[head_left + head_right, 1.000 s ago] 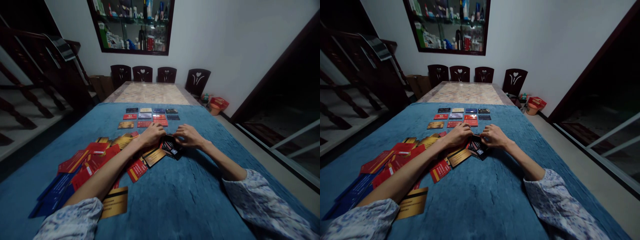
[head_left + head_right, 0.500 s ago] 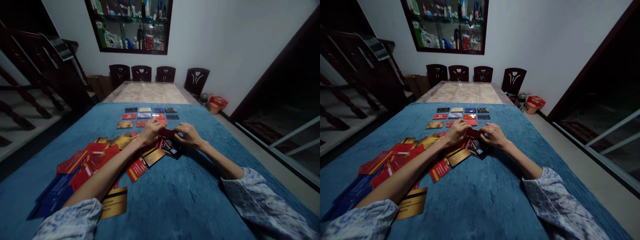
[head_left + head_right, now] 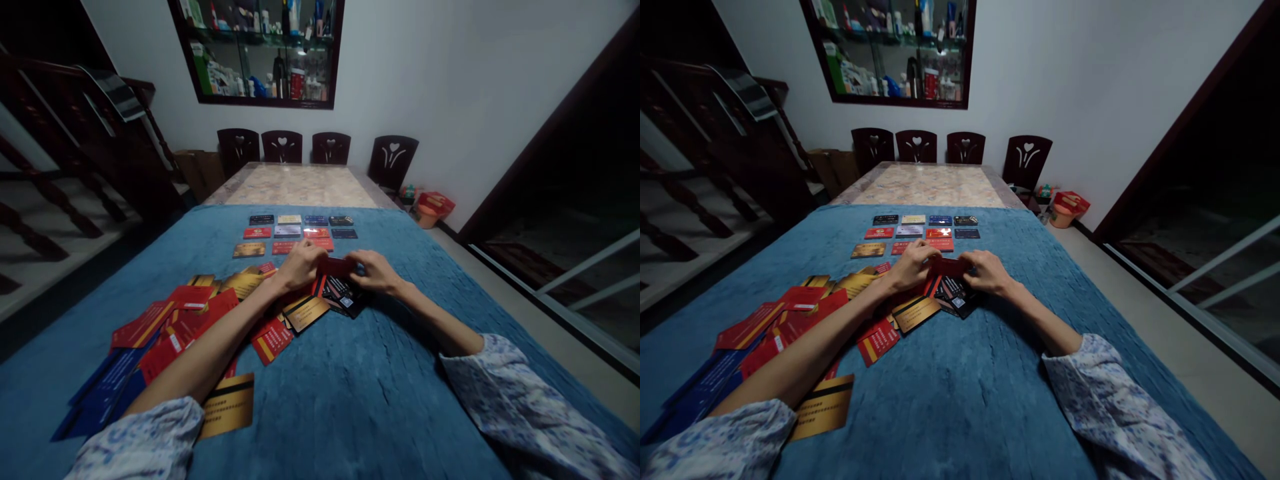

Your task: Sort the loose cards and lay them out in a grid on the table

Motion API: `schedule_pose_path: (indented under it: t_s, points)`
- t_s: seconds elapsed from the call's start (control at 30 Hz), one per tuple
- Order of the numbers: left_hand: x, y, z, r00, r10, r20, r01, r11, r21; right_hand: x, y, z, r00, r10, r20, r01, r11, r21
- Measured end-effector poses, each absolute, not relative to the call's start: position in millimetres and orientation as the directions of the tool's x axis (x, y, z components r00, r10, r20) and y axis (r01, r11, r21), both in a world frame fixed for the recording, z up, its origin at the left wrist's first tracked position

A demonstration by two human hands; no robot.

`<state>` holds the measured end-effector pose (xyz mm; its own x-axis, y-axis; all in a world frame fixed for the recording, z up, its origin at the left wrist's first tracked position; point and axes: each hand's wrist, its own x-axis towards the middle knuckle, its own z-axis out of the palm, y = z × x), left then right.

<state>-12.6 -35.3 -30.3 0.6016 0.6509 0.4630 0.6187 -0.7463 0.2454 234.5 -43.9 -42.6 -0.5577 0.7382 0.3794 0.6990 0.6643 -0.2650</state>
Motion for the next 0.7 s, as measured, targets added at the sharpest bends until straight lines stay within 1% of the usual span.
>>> schedule_pose_path:
  t_s: [0.17, 0.27, 0.53, 0.7]
  points:
    - [-12.4, -34.2, -31.9, 0.591, 0.657, 0.469, 0.626, -0.74, 0.248, 234.6, -43.0, -48.2, -0.535, 0.782, 0.32, 0.689, 0.623, -0.369]
    - [-12.7, -34.5, -32.4, 0.583, 0.655, 0.48, 0.617, -0.742, 0.263, 235.2, -40.7, -50.6, -0.515, 0.797, 0.314, 0.67, 0.603, -0.432]
    - [-12.3, -36.2, -33.8, 0.503, 0.699, 0.508, 0.628, -0.7, 0.341, 238.2, -37.0, -40.9, -0.421, 0.777, 0.468, 0.6, 0.625, -0.499]
    - [-10.5, -38.0, -35.5, 0.503, 0.716, 0.484, 0.636, -0.686, 0.353, 232.4, -40.4, -37.3, -0.374, 0.754, 0.54, 0.556, 0.648, -0.52]
